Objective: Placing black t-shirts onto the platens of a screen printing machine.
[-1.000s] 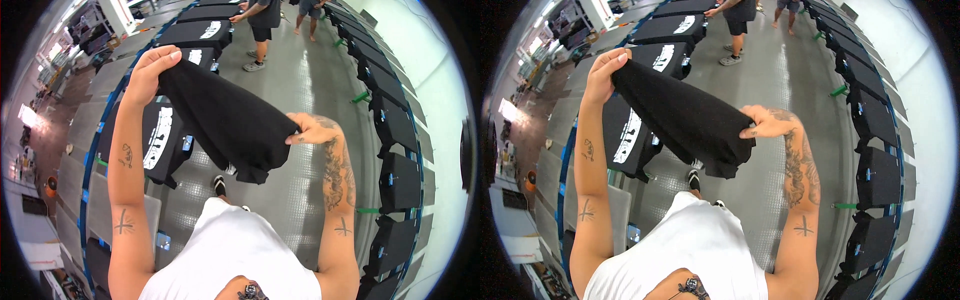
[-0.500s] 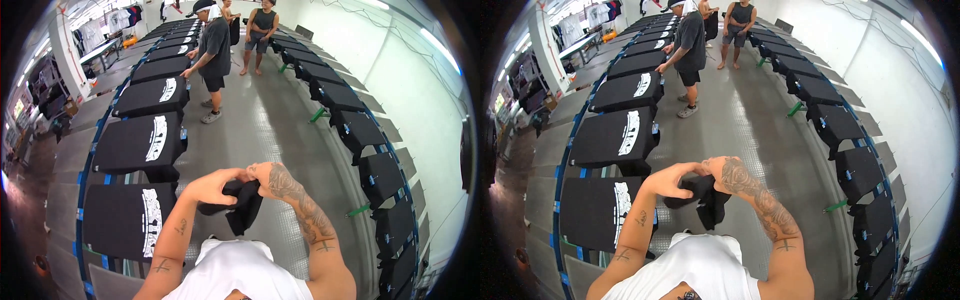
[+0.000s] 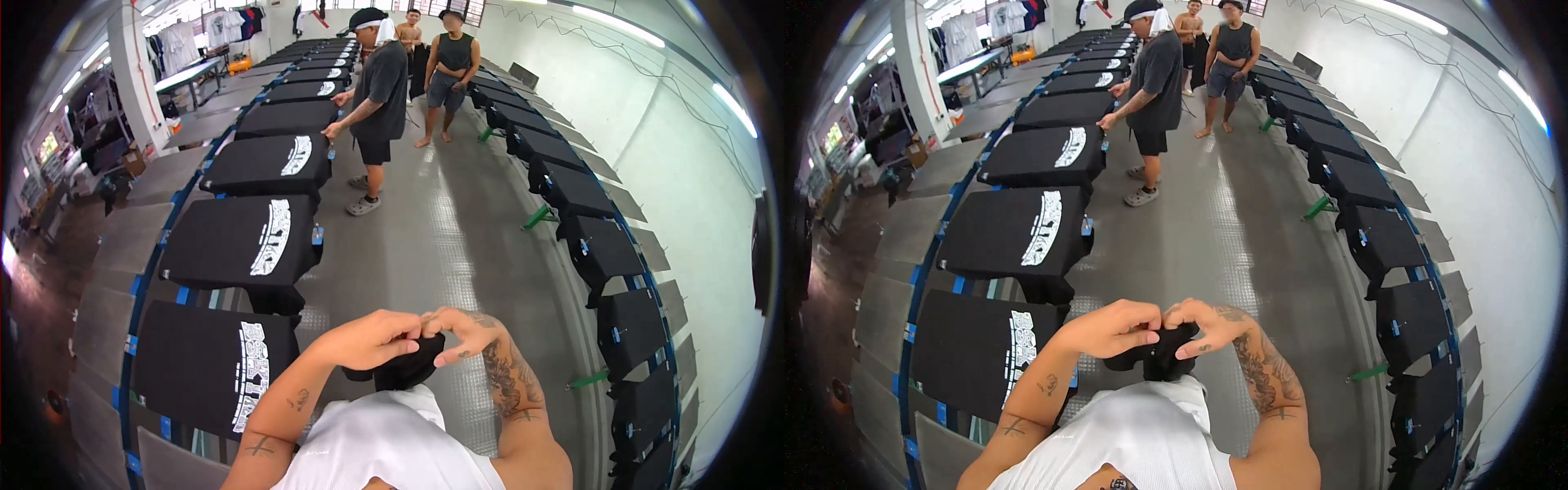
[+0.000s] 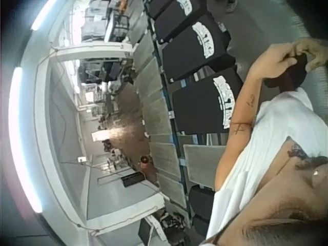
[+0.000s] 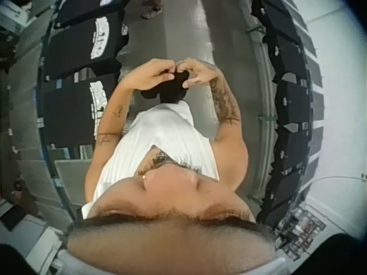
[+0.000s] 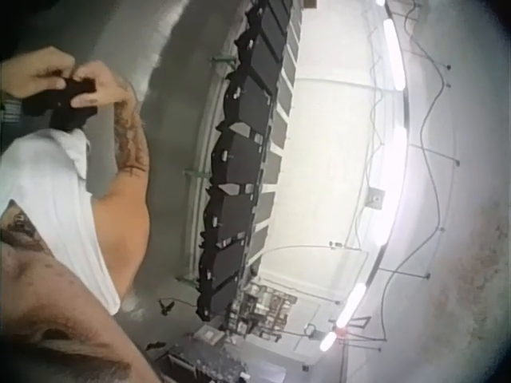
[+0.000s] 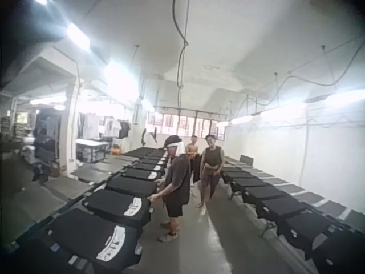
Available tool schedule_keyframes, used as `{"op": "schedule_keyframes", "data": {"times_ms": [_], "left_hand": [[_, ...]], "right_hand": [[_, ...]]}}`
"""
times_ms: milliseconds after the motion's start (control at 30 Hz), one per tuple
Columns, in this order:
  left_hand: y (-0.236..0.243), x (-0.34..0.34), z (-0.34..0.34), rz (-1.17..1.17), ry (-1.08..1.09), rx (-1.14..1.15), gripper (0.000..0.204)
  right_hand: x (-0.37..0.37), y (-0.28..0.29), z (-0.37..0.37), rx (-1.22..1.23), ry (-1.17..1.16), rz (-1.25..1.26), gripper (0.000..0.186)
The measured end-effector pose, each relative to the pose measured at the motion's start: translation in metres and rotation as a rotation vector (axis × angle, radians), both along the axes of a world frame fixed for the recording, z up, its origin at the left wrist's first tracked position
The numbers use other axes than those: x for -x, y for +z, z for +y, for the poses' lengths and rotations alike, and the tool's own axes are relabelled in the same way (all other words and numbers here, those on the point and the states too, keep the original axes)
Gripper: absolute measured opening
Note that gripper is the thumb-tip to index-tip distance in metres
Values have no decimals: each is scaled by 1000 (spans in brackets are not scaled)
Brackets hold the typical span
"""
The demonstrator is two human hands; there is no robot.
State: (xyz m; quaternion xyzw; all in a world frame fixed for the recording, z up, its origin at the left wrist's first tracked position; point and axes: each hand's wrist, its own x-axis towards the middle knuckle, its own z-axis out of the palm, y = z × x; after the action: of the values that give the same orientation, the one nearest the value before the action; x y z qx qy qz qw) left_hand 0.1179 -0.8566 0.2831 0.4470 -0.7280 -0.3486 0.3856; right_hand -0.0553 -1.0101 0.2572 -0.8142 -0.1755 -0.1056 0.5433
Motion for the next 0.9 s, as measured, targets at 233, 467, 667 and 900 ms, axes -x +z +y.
{"op": "schedule_keyframes", "data": {"times_ms": [233,467,667,900], "left_hand": [[19,-7,-1,323,66,-113,14],[18,51,-9,-480,645,-307,16],[52,119,-10,-468,768,-371,12],[123,168,123,-291,1181,268,45]], "right_hand": [[-27,-33,-81,149,136,188,34],[-8,-22,-98,19,-42,-126,32],[10,-31,-115,10,773,-75,29],[3,-41,-90,263,1317,332,37]]}}
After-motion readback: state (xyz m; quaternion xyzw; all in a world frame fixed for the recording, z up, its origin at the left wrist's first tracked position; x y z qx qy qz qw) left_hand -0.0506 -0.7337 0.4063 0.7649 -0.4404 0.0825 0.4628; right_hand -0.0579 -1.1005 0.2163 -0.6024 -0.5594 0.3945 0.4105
